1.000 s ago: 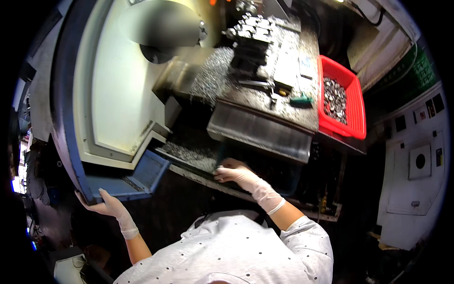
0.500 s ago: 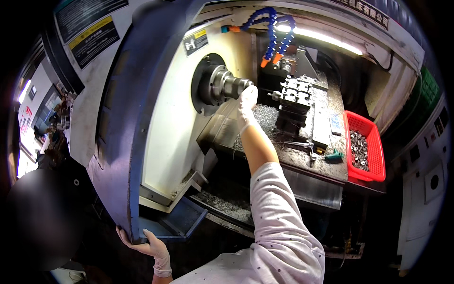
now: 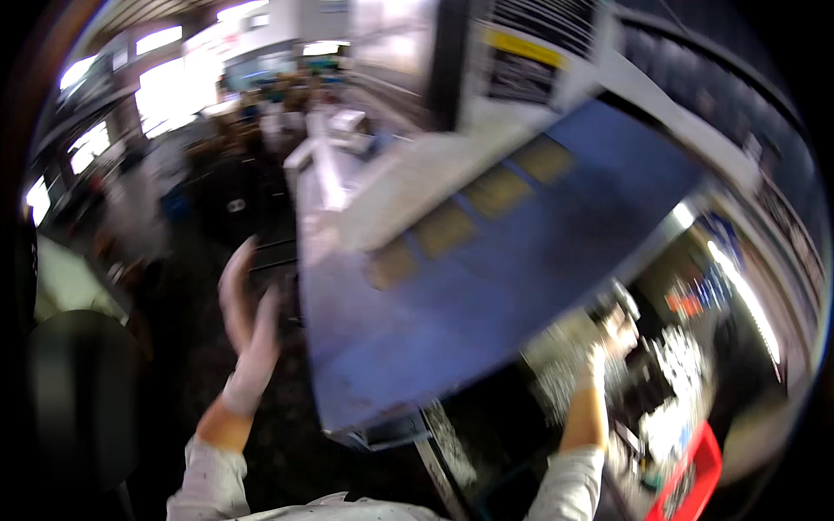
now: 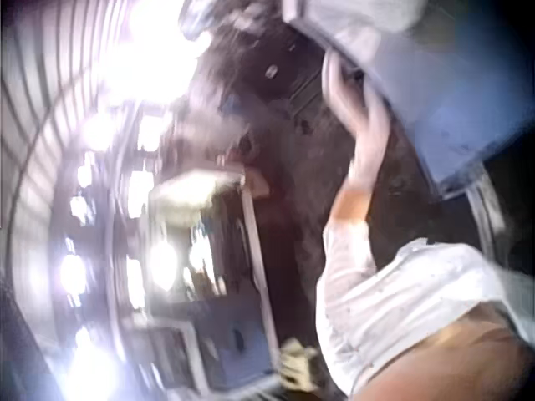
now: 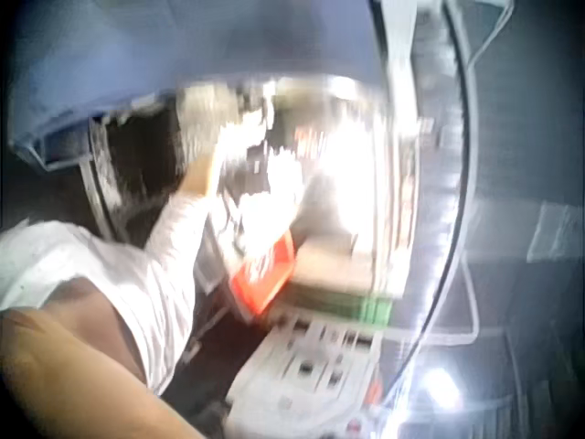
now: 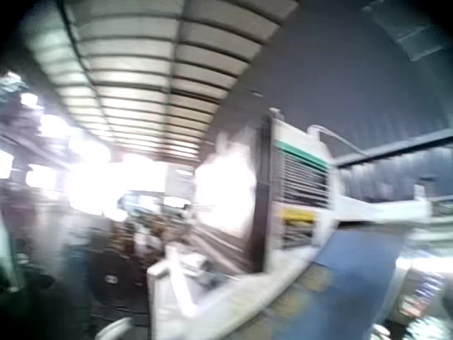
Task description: The person operates a CNC lathe, repeatedly opening the machine door, loading small metal parts into the chuck, closing the door, and starting the cycle. Finished parts are collected from a red basket inside the machine.
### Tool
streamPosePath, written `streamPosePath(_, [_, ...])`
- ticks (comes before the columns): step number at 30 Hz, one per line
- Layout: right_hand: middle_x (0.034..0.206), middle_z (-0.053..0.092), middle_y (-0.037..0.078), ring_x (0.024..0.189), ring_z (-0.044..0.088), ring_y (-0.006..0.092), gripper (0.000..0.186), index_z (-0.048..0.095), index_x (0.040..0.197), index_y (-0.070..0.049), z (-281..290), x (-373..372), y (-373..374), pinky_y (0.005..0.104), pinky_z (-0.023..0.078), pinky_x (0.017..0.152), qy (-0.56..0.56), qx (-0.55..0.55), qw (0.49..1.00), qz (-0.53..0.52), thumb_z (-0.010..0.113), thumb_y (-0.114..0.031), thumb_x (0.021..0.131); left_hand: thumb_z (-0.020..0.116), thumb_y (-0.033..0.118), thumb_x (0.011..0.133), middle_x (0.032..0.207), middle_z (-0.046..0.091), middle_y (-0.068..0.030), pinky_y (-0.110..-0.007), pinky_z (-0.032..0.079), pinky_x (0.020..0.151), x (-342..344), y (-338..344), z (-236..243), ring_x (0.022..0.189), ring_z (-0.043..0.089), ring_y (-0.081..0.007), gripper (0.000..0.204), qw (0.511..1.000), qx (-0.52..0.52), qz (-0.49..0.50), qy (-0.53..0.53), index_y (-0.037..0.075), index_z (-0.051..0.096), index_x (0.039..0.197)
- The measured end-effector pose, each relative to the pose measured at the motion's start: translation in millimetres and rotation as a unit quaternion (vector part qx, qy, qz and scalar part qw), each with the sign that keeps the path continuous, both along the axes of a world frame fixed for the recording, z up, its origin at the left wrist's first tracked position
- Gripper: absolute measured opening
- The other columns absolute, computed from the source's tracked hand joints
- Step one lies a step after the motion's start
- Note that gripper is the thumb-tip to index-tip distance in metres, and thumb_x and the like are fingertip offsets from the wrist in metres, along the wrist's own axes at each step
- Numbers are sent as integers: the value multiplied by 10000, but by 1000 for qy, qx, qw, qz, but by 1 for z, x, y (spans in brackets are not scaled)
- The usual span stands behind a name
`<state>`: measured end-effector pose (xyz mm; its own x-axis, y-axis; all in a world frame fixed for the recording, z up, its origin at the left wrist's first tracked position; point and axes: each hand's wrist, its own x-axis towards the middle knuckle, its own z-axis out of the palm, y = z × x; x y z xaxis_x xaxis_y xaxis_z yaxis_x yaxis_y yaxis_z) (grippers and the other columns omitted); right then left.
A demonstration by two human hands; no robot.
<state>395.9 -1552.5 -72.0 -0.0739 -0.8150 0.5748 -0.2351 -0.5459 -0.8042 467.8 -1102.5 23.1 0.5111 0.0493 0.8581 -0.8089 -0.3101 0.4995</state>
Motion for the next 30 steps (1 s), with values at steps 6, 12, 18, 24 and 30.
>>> streamPosePath(6, [782,478,124,683,500,223,411,461,902,-9,-23,12,-19,317,419,601,29,-58,993,-94,513,-374,720,410,-62,612,1022,438,-106,-301,278,856,169,-36,64,997,391,-236,437,993,86,-32,-78,58,420,1033])
streamPosePath(12, [774,484,102,649,483,187,348,465,856,10,-26,19,-23,291,402,615,-46,-77,996,-24,543,-302,722,384,-133,548,654,544,-53,-277,395,670,214,-45,101,614,520,-217,315,969,188,102,-122,59,518,758])
streamPosePath(18, [805,489,128,702,505,223,401,469,875,-1,-25,26,-7,309,417,643,20,-34,998,-44,536,-360,709,411,-94,531,815,550,-79,-312,297,813,204,-22,98,891,468,-258,419,953,275,77,-98,68,488,910])
streamPosePath(24, [766,501,113,692,497,231,380,489,841,-29,-24,-7,-37,329,398,621,88,-43,989,-111,513,-382,702,550,305,662,1008,470,-102,-350,166,930,81,-68,84,1036,366,-254,424,978,192,-22,-72,93,444,1013])
streamPosePath(30, [743,573,77,690,528,173,320,565,856,-29,26,-28,67,270,405,646,31,137,937,320,531,-286,668,542,388,659,1096,410,-129,-343,263,887,65,-63,97,1044,356,-268,514,942,318,110,-18,100,420,1066])
